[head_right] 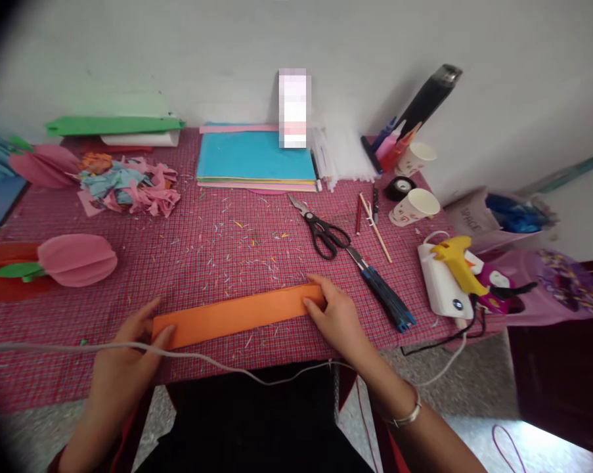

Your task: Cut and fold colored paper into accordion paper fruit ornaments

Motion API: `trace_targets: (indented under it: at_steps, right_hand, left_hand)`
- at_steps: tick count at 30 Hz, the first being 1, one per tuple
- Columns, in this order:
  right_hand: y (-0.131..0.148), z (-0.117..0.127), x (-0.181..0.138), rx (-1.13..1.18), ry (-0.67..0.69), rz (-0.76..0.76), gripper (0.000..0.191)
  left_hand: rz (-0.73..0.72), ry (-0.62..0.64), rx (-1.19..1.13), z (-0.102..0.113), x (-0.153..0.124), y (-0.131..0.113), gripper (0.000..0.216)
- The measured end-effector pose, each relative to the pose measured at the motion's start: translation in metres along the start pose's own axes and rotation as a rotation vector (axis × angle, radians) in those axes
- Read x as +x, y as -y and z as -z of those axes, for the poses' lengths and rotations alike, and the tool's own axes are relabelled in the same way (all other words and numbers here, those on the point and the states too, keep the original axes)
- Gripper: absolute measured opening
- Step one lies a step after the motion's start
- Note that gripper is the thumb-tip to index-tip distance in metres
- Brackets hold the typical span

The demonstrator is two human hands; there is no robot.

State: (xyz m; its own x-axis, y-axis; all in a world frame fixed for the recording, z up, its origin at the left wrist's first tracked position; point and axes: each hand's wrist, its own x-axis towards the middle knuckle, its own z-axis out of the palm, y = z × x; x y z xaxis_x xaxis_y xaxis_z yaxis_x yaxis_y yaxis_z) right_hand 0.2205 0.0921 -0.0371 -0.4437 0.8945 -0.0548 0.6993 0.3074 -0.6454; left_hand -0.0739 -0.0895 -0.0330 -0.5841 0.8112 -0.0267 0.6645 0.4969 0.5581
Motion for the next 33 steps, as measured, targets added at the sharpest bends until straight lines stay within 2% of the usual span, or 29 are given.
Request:
trace_targets:
  at_steps: [8, 14, 16, 18, 21, 24, 27, 30, 32, 33]
  right_hand:
    - [-0.001, 0.000, 0.000, -0.058, 0.016, 0.022, 0.046]
    - [-0.001, 0.000, 0.001, -0.088, 0.017, 0.014, 0.046]
    - [-0.001, 0.000, 0.001, -0.091, 0.014, 0.021, 0.046]
    - [-0.001, -0.001, 0.001, -0.088, 0.008, 0.028, 0.046]
    - [0.000, -0.001, 0.001, -0.081, 0.003, 0.033, 0.046]
    - [-0.001, -0.002, 0.002, -0.073, 0.001, 0.043, 0.047]
    - [-0.003, 0.000, 0.003, -0.066, -0.003, 0.048, 0.047]
    - [0.002, 0.004, -0.001, -0.119, -0.143, 0.076, 0.045]
    - [0.013, 0.005, -0.006, -0.174, -0.243, 0.175, 0.046]
    - [0.020, 0.004, -0.010, -0.200, -0.236, 0.257, 0.049]
  left_hand:
    - [-0.083, 0.008, 0.072, -0.001, -0.001, 0.005, 0.045]
    - [-0.313, -0.160, 0.341, -0.002, -0.005, -0.010, 0.034]
    - [-0.432, -0.168, 0.396, -0.006, -0.008, -0.022, 0.031]
    - [-0.579, -0.073, 0.401, -0.014, -0.012, -0.036, 0.033]
    - [-0.775, 0.146, 0.366, -0.028, -0.015, -0.057, 0.043]
    - [-0.894, 0.293, 0.370, -0.041, -0.015, -0.070, 0.056]
    - [-0.923, 0.345, 0.394, -0.049, -0.014, -0.073, 0.064]
    - [-0.912, 0.352, 0.399, -0.051, -0.013, -0.072, 0.064]
    - [-0.906, 0.353, 0.393, -0.052, -0.012, -0.071, 0.064]
    - [-0.904, 0.355, 0.387, -0.052, -0.012, -0.071, 0.064]
